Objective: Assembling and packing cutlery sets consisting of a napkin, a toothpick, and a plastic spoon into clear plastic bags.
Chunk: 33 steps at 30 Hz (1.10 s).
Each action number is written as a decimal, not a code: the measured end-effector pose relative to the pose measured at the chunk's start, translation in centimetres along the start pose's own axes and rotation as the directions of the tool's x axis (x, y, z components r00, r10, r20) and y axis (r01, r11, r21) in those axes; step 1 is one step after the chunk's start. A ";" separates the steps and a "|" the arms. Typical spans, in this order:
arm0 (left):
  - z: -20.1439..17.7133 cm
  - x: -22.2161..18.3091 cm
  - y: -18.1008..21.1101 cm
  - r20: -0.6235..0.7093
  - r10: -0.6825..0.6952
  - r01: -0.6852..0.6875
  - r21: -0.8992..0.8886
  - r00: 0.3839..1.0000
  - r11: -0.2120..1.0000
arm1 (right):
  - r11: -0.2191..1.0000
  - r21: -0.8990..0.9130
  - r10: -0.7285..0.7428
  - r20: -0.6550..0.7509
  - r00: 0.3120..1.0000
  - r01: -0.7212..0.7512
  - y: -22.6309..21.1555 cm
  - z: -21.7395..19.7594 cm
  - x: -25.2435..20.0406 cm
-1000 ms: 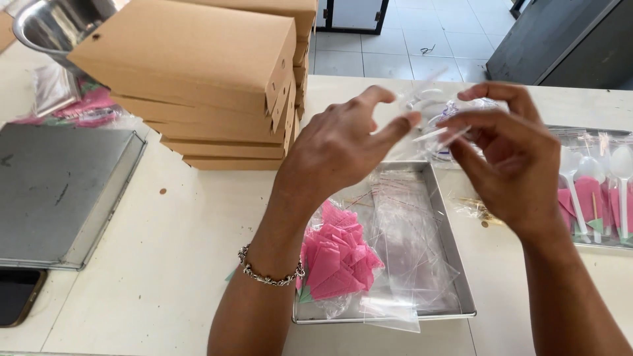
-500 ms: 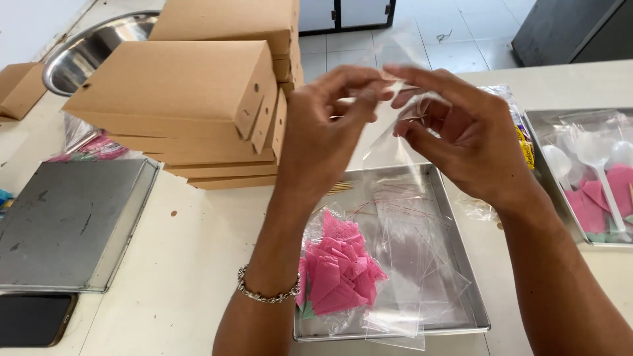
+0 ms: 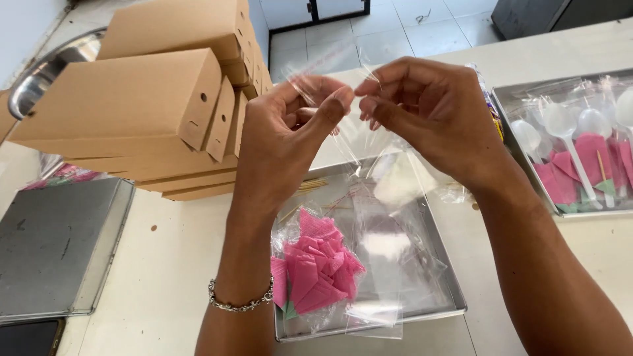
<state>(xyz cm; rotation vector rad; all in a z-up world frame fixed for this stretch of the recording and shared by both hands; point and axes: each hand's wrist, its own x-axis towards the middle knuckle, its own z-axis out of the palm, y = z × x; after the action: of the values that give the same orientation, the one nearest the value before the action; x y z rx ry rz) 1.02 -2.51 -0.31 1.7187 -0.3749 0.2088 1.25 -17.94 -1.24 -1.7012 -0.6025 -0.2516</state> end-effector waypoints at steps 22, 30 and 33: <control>-4.2 -1.4 0.5 -0.242 0.201 -0.067 0.467 0.949 0.881 | 0.775 -0.627 0.517 0.702 0.490 0.079 1.8 7.2 -2.8; -4.2 -1.7 0.2 -0.229 0.309 -0.191 0.424 0.923 0.885 | 0.697 -0.339 -0.260 0.702 0.663 0.632 4.4 12.0 -6.3; -4.1 -1.5 0.4 -0.211 0.372 -0.269 0.393 0.904 0.879 | 0.774 -0.207 -0.360 0.634 0.684 0.598 3.1 11.2 -5.4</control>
<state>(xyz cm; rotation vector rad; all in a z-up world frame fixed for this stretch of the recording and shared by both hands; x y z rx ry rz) -0.24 1.63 0.29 1.9389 -0.4315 0.8031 -3.45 -8.84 -8.93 -1.9900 -1.5693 -0.2620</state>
